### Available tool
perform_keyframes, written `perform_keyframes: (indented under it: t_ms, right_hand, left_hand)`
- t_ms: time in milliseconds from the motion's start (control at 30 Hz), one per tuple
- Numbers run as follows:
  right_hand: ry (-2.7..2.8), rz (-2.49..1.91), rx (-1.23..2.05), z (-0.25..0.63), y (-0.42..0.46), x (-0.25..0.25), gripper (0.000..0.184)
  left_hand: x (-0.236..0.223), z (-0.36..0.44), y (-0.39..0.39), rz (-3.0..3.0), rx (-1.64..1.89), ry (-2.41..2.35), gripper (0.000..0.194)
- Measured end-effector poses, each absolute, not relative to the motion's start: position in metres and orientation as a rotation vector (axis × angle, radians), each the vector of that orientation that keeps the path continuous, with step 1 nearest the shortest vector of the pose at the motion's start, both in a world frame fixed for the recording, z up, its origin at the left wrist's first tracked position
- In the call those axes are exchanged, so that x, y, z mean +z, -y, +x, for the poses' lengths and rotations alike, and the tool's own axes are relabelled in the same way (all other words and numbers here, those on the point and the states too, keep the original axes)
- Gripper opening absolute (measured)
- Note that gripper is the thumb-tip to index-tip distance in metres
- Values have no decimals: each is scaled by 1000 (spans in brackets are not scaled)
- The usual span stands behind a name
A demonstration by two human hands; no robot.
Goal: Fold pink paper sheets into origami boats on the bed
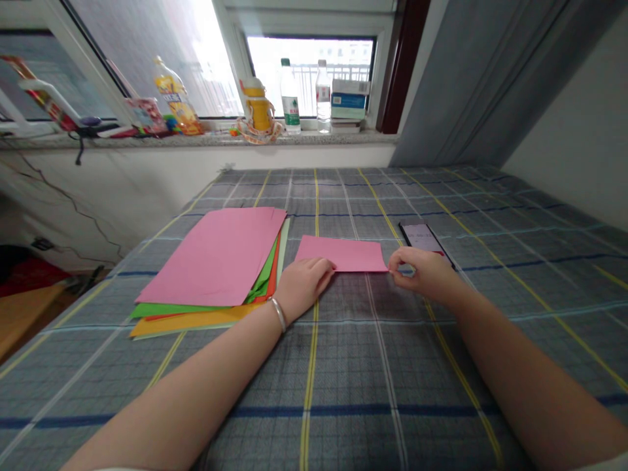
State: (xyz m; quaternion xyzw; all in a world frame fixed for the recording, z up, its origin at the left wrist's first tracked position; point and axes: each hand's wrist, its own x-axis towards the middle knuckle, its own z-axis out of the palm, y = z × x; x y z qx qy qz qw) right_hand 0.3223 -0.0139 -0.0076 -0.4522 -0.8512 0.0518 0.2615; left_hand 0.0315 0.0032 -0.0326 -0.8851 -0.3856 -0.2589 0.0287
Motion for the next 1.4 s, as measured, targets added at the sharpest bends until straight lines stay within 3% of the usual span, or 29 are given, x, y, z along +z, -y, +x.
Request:
perform_keyframes:
  t_ms: [200, 333, 467, 867, 1400]
  right_hand:
    - [2130, -1035, 2, 316, 16, -4, 11]
    - [2260, -1011, -96, 293, 26, -2, 30]
    - [2561, -1050, -85, 272, 35, -7, 16]
    - [2552, -1204, -281, 241, 38, -26, 21]
    - [2521, -1340, -127, 244, 39, -19, 11]
  left_hand:
    - [-34, 32, -6, -2732, -904, 1074, 8]
    - [-34, 36, -4, -2726, -949, 889, 9]
    - [-34, 37, -2, -2720, -855, 829, 8]
    - [-31, 44, 0, -2726, -659, 590, 25]
    - [-26, 43, 3, -2696, -578, 594, 25]
